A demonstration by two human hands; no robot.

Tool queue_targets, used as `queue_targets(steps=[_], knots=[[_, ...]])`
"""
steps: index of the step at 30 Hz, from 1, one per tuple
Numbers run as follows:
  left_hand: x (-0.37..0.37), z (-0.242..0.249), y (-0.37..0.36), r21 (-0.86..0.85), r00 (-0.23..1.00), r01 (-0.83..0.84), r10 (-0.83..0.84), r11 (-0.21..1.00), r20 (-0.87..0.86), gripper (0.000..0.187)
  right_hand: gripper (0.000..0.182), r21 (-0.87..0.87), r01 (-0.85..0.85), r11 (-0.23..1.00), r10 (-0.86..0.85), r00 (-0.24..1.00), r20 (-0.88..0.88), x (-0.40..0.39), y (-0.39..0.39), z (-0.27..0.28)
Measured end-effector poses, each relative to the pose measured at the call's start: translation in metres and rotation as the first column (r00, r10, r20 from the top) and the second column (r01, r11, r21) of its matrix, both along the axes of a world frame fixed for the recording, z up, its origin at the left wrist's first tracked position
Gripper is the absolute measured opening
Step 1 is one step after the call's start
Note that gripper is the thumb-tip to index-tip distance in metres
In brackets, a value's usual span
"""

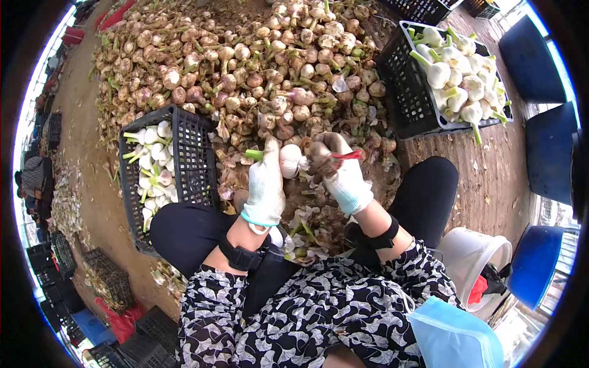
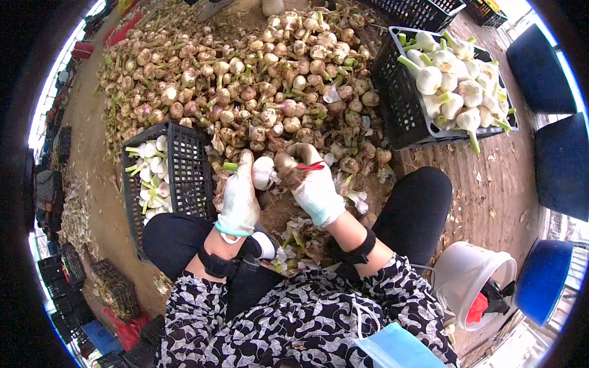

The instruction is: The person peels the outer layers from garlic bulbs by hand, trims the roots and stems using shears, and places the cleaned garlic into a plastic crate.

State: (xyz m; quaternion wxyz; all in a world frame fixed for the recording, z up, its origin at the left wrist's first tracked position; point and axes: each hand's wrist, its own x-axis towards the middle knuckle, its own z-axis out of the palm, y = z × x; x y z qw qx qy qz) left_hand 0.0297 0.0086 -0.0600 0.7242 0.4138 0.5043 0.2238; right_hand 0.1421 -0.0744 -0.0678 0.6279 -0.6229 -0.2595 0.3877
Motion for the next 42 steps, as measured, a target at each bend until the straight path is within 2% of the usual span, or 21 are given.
queue_targets(steps=[3,8,9,11,13,14,15,17,19,21,23,29,32,33,34,35,36,38,39,40,42], knots=[[0.007,0.019,-0.006,-0.049,0.987,-0.086,0.092,0.995,0.135,0.051,0.045,-0.068,-0.002,0.998,0.029,0.919,0.394,-0.008,0.002,0.011],[-0.001,0.0,0.0,-0.072,0.987,-0.101,0.109,0.992,0.12,0.045,0.022,0.135,-0.013,0.991,-0.061,0.845,0.532,-0.016,0.006,0.011],[-0.003,0.005,0.002,0.015,0.994,-0.101,0.1,0.995,0.052,0.043,0.024,-0.125,-0.014,0.992,0.071,0.881,0.467,-0.014,0.003,0.011],[-0.004,0.032,0.007,-0.122,0.954,-0.259,0.273,0.958,0.124,0.041,0.021,-0.201,0.085,0.976,0.022,0.876,0.481,-0.01,0.004,-0.032],[-0.028,0.031,0.042,0.114,0.874,-0.404,0.347,0.908,0.34,0.043,0.02,-0.48,-0.079,0.873,0.27,0.9,0.343,0.003,-0.011,-0.061],[-0.047,0.036,0.06,0.166,0.832,-0.461,0.36,0.872,0.423,0.047,0.018,-0.656,-0.29,0.697,0.599,0.739,0.31,0.012,-0.016,-0.082],[-0.068,0.043,0.075,0.208,0.784,-0.525,0.375,0.825,0.495,0.051,0.018,-0.665,-0.291,0.688,0.603,0.74,0.3,0.017,-0.017,-0.087],[-0.096,0.047,0.106,0.007,0.542,-0.741,0.593,0.671,0.596,0.057,0.019,-0.813,-0.214,0.541,0.65,0.72,0.243,0.03,-0.006,-0.094],[-0.097,0.051,0.107,-0.08,0.468,-0.761,0.63,0.644,0.62,0.058,0.025,-0.857,0.208,0.471,0.443,0.785,0.433,0.055,-0.001,-0.135],[-0.104,0.048,0.107,-0.185,0.375,-0.766,0.663,0.615,0.648,0.062,0.034,-0.913,0.249,0.325,0.547,0.738,0.396,0.079,-0.007,-0.135],[-0.113,0.048,0.109,-0.34,0.311,-0.753,0.76,0.563,0.57,0.062,0.041,-0.901,0.226,0.371,0.59,0.692,0.416,0.09,-0.019,-0.167],[-0.067,0.045,0.058,0.04,0.816,-0.446,0.387,0.894,0.43,0.031,0.047,-0.873,0.298,0.386,0.651,0.582,0.487,0.084,-0.024,-0.17],[-0.051,0.041,0.045,-0.014,0.89,-0.262,0.247,0.965,0.383,0.027,0.054,-0.854,0.342,0.393,0.294,0.833,0.469,0.069,-0.021,-0.157],[-0.046,0.042,0.04,-0.036,0.898,-0.244,0.239,0.969,0.37,0.028,0.052,-0.86,0.222,0.459,-0.015,0.97,0.243,0.068,-0.012,-0.147],[-0.041,0.041,0.035,-0.031,0.901,-0.231,0.226,0.972,0.369,0.028,0.042,-0.683,0.107,0.722,-0.349,0.909,-0.227,0.065,-0.009,-0.164],[-0.038,0.038,0.031,-0.026,0.905,-0.221,0.215,0.975,0.366,0.029,0.034,-0.403,0.157,0.901,-0.415,0.579,-0.702,0.06,-0.009,-0.182],[-0.039,0.03,0.032,-0.099,0.904,-0.147,0.175,0.984,0.389,0.03,0.031,-0.274,0.074,0.959,-0.263,0.596,-0.759,0.052,-0.009,-0.141],[-0.036,0.018,0.023,-0.14,0.922,-0.003,0.057,0.99,0.384,0.034,0.042,-0.098,0.055,0.994,-0.101,0.823,-0.56,0.016,-0.013,-0.037],[-0.033,0.018,0.017,-0.192,0.926,0.085,-0.007,0.978,0.378,0.037,0.025,0.077,0.284,0.956,-0.191,0.797,-0.573,0.003,-0.01,-0.032],[-0.025,0.025,0.007,-0.232,0.901,0.169,-0.055,0.958,0.429,0.038,0.033,0.098,0.283,0.954,-0.251,0.933,-0.258,-0.009,-0.012,-0.028],[-0.02,0.029,0.0,-0.353,0.879,0.267,-0.076,0.897,0.471,0.043,0.048,0.146,0.183,0.972,-0.221,0.921,0.322,-0.02,-0.021,-0.009]])
